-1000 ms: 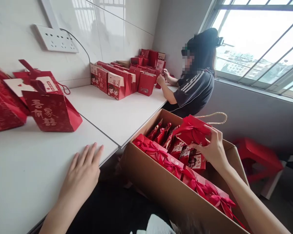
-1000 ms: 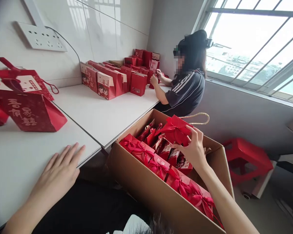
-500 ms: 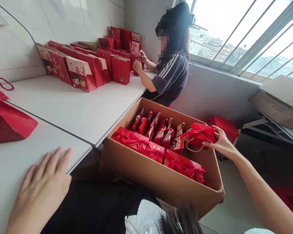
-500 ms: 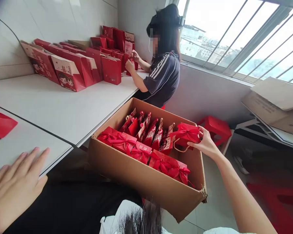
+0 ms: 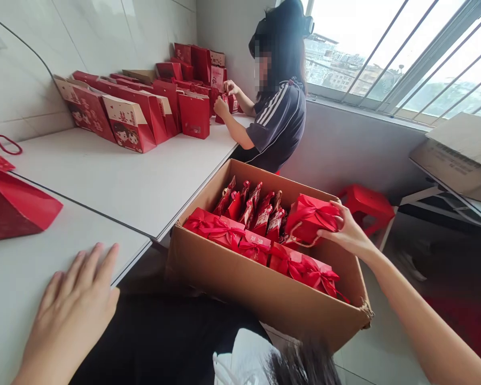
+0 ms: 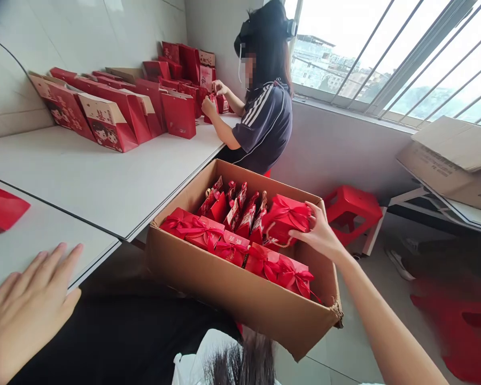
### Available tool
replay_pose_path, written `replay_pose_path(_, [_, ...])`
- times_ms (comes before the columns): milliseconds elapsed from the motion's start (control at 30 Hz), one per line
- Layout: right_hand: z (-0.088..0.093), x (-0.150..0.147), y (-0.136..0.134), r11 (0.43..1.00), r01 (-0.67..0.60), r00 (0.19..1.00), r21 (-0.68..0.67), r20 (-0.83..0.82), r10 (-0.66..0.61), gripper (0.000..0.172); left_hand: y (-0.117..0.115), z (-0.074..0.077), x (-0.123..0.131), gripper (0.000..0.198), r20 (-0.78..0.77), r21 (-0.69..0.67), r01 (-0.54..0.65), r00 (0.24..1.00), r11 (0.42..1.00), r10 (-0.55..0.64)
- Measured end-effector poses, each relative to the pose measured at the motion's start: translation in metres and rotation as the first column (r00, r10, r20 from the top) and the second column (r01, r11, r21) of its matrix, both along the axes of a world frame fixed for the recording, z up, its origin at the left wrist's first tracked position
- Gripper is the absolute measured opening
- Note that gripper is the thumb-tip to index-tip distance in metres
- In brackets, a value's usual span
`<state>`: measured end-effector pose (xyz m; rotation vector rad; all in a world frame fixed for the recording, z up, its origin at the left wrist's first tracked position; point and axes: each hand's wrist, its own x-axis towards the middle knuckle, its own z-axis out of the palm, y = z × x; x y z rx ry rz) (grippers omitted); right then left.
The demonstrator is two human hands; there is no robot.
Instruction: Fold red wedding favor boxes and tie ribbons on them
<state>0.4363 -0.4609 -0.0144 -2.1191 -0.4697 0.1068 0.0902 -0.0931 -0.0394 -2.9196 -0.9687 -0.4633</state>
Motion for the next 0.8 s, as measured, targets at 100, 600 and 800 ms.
replay_pose_path(100, [0.003, -0.022, 0.080, 0.981, -0.185, 0.978, 0.053, 0.105, 0.178, 0.100, 0.002, 0.003, -0.001, 0.055, -0.114, 0.100, 0.033, 0.993, 0.994, -0.021])
replay_pose_path(600, [-0.061, -0.107, 0.246, 0.959, -0.274, 0.959, 0.076, 0.097, 0.266, 0.102, 0.002, -0.001, -0.003, 0.053, -0.072, 0.133, -0.017, 0.997, 0.991, 0.027])
replay_pose_path(800, [-0.061, -0.105, 0.251, 0.950, -0.305, 0.950, 0.069, 0.095, 0.298, 0.102, 0.003, -0.002, -0.001, 0.053, -0.099, 0.184, -0.020, 0.994, 0.983, 0.039])
